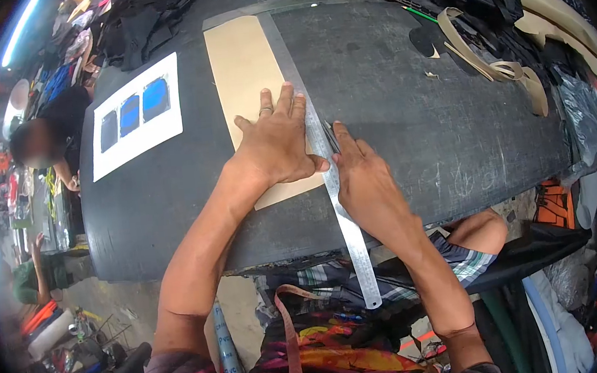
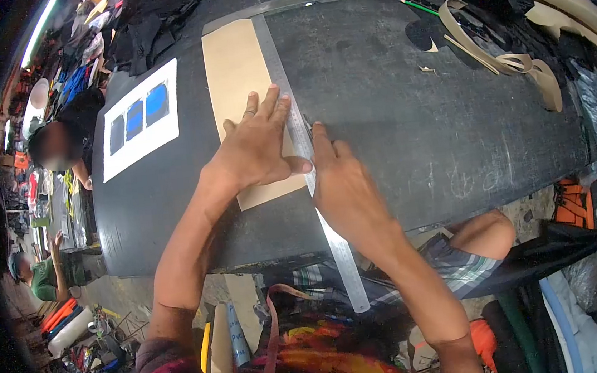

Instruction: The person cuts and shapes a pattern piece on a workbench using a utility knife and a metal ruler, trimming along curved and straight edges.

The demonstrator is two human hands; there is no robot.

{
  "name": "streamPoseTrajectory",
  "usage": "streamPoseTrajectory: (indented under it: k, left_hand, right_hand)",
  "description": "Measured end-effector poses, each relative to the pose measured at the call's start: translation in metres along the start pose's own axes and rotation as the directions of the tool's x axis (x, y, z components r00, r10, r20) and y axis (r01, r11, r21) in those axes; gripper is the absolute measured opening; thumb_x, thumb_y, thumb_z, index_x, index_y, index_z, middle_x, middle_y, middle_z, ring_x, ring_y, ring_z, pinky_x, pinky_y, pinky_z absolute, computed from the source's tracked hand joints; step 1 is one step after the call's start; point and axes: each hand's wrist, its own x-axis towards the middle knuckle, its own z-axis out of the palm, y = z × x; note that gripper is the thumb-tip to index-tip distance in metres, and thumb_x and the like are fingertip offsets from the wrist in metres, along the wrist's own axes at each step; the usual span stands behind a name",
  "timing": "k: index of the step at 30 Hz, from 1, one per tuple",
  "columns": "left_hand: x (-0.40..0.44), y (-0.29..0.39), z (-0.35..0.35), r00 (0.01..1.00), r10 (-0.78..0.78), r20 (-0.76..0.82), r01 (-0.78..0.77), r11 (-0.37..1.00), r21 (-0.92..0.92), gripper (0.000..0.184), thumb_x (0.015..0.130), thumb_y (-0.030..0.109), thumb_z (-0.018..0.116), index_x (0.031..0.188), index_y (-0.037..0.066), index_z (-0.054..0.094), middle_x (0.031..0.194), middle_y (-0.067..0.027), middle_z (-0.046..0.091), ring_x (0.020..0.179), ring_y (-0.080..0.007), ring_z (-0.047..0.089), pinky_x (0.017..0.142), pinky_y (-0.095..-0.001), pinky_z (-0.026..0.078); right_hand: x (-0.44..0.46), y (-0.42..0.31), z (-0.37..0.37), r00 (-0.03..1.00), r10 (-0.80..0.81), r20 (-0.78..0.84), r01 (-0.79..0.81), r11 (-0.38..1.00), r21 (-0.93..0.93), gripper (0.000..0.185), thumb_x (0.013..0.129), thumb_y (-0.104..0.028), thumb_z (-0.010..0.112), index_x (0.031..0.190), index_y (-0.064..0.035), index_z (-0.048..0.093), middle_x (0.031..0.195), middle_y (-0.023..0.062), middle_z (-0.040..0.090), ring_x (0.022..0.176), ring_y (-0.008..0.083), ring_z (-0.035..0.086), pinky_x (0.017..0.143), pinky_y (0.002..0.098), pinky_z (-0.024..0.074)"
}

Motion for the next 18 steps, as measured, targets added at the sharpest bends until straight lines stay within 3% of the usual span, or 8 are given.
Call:
streamPoseTrajectory:
  k: [9,11,14,17,18]
  left_hand:
    - [-0.002,0.003,-0.004,1.0,-0.012,0.011,0.012,1.0,-0.023,0.131,0.081,0.063,0.091,0.175,-0.001,0.026,0.185,-0.0214,0.017,0.17,-0.0483,0.017,0.124,-0.0828,0.03]
    - [-0.003,0.004,-0.006,0.999,-0.034,0.01,0.034,0.999,-0.039,0.131,0.079,0.06,0.093,0.175,0.001,0.028,0.186,-0.0199,0.017,0.17,-0.0464,0.015,0.128,-0.0762,0.029]
    - [-0.002,0.005,-0.006,0.999,-0.04,0.018,0.04,0.998,-0.038,0.13,0.079,0.059,0.093,0.175,0.001,0.028,0.186,-0.0195,0.016,0.17,-0.0465,0.015,0.129,-0.0758,0.028]
    - [-0.003,0.005,-0.006,0.999,-0.042,0.014,0.043,0.998,-0.038,0.13,0.079,0.06,0.093,0.176,0.002,0.027,0.186,-0.0187,0.016,0.17,-0.046,0.015,0.13,-0.0755,0.028]
    - [-0.003,0.004,-0.005,0.999,-0.045,0.013,0.046,0.998,-0.039,0.13,0.079,0.06,0.093,0.176,0.002,0.027,0.186,-0.0187,0.016,0.17,-0.046,0.015,0.13,-0.0755,0.028]
  right_hand:
    - [-0.054,-0.014,-0.016,0.981,0.14,0.134,-0.13,0.989,-0.077,0.053,0.111,-0.006,0.056,0.162,0.0053,0.045,0.115,0.0347,0.068,0.097,0.0581,0.069,0.084,0.0593,0.0573]
    - [-0.069,-0.019,-0.022,0.975,0.165,0.147,-0.155,0.985,-0.072,0.054,0.111,-0.006,0.056,0.163,0.0049,0.044,0.116,0.0346,0.067,0.095,0.0584,0.069,0.082,0.0597,0.0572]
    - [-0.089,-0.024,-0.028,0.956,0.219,0.196,-0.213,0.976,-0.05,0.056,0.112,-0.007,0.056,0.165,0.0035,0.041,0.116,0.0344,0.066,0.095,0.0586,0.068,0.08,0.0594,0.057]
    - [-0.113,-0.029,-0.028,0.961,0.215,0.177,-0.208,0.977,-0.055,0.061,0.11,-0.01,0.061,0.166,0.0029,0.04,0.115,0.0339,0.065,0.096,0.0578,0.068,0.076,0.0585,0.0568]
    - [-0.121,-0.034,-0.03,0.951,0.249,0.184,-0.242,0.969,-0.059,0.069,0.107,-0.012,0.065,0.168,-0.0006,0.036,0.122,0.0344,0.063,0.094,0.0587,0.069,0.077,0.06,0.0587]
